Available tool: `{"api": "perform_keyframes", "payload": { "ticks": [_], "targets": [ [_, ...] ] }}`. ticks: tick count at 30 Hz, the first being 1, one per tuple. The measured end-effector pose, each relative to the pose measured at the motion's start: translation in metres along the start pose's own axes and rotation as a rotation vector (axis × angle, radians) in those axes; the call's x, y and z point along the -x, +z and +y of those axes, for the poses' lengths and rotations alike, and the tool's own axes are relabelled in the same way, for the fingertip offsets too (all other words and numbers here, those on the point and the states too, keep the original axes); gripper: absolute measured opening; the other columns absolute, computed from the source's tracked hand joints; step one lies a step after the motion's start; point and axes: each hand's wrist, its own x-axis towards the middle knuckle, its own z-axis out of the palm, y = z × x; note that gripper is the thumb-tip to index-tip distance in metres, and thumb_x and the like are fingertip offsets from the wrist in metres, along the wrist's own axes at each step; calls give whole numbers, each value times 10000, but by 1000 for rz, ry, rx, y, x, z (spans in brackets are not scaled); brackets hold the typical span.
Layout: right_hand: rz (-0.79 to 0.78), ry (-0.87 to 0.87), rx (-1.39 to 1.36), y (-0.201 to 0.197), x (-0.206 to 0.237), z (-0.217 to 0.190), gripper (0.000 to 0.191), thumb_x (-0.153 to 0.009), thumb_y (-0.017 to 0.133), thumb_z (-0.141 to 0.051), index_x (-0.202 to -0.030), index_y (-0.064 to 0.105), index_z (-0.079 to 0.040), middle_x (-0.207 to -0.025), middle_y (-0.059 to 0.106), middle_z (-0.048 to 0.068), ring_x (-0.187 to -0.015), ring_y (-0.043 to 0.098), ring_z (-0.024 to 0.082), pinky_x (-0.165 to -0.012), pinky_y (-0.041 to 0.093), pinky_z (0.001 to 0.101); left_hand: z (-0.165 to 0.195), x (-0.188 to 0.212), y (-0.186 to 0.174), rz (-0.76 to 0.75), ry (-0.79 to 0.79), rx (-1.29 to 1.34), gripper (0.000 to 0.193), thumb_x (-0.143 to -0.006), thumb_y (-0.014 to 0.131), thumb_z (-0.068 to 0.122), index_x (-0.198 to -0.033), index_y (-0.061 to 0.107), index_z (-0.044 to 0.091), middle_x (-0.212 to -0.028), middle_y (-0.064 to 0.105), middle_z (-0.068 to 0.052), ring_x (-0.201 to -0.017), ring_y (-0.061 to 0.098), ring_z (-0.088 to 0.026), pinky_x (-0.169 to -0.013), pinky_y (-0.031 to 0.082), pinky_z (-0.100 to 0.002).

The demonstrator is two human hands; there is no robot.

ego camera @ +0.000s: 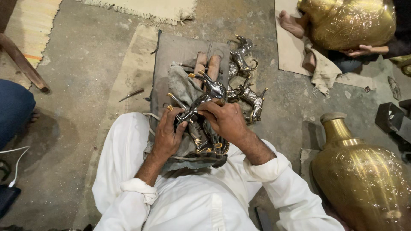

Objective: The person sits on the floor holding a silvered metal animal figurine and rubs and buffs its surface and legs by hand, turning the figurine over to work different sides, with other finished figurines beside them.

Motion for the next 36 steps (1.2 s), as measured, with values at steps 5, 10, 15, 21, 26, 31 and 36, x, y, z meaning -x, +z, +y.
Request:
{"api": "perform_keyframes", "payload": {
  "ticks": [5, 10, 15, 21, 26, 31, 36],
  "targets": [
    [-30, -20, -14, -3, 1, 2, 117, -916, 764, -127, -1028, 731, -112, -915, 755, 76, -747, 739, 291, -625, 575, 409, 2, -2, 0, 7, 9, 13, 371, -1075, 576, 344, -1336, 525, 85, -1161, 602, -183, -1048, 642, -369, -873, 514, -471],
    [-23, -44, -32, -2, 3, 6, 136, -906, 773, -117, -1033, 725, -111, -909, 748, 77, -747, 736, 291, -625, 575, 407, 4, -2, -1, 3, 3, 13, 360, -1073, 578, 333, -1331, 529, 87, -1168, 599, -186, -1052, 638, -379, -878, 509, -476],
    [-48, -43, -34, -3, 7, 10, 122, -906, 776, -96, -1013, 721, -112, -902, 750, 69, -740, 738, 288, -620, 571, 409, 4, -2, -2, 1, -5, 14, 364, -1065, 590, 329, -1334, 535, 91, -1172, 605, -181, -1051, 639, -383, -878, 510, -476],
    [-19, -92, -76, -2, 6, 15, 154, -886, 774, -64, -1026, 720, -98, -993, 764, 85, -806, 756, 292, -677, 609, 382, 0, -1, 0, -9, -18, 2, 388, -1071, 555, 385, -1341, 523, 108, -1150, 599, -163, -1043, 651, -339, -859, 520, -467],
    [-34, -98, -91, -1, 9, 17, 146, -882, 778, -43, -1009, 724, -91, -985, 765, 91, -820, 766, 280, -688, 618, 377, -3, 1, 1, -10, -18, 11, 390, -1077, 550, 397, -1341, 517, 112, -1156, 598, -160, -1044, 649, -327, -858, 525, -465],
    [-15, -140, -118, -1, 11, 22, 161, -850, 790, -20, -980, 721, -87, -994, 765, 100, -894, 774, 267, -724, 621, 370, -3, 1, 2, -4, -11, 17, 377, -1071, 576, 369, -1336, 516, 108, -1165, 592, -165, -1049, 645, -330, -860, 526, -462],
    [-30, -168, -147, -1, 11, 24, 169, -847, 798, -4, -971, 716, -83, -961, 760, 81, -1032, 771, 255, -784, 625, 366, -6, 1, 3, -4, -3, 9, 366, -1067, 588, 343, -1331, 514, 101, -1179, 599, -165, -1073, 647, -335, -878, 527, -456]
  ]
}}
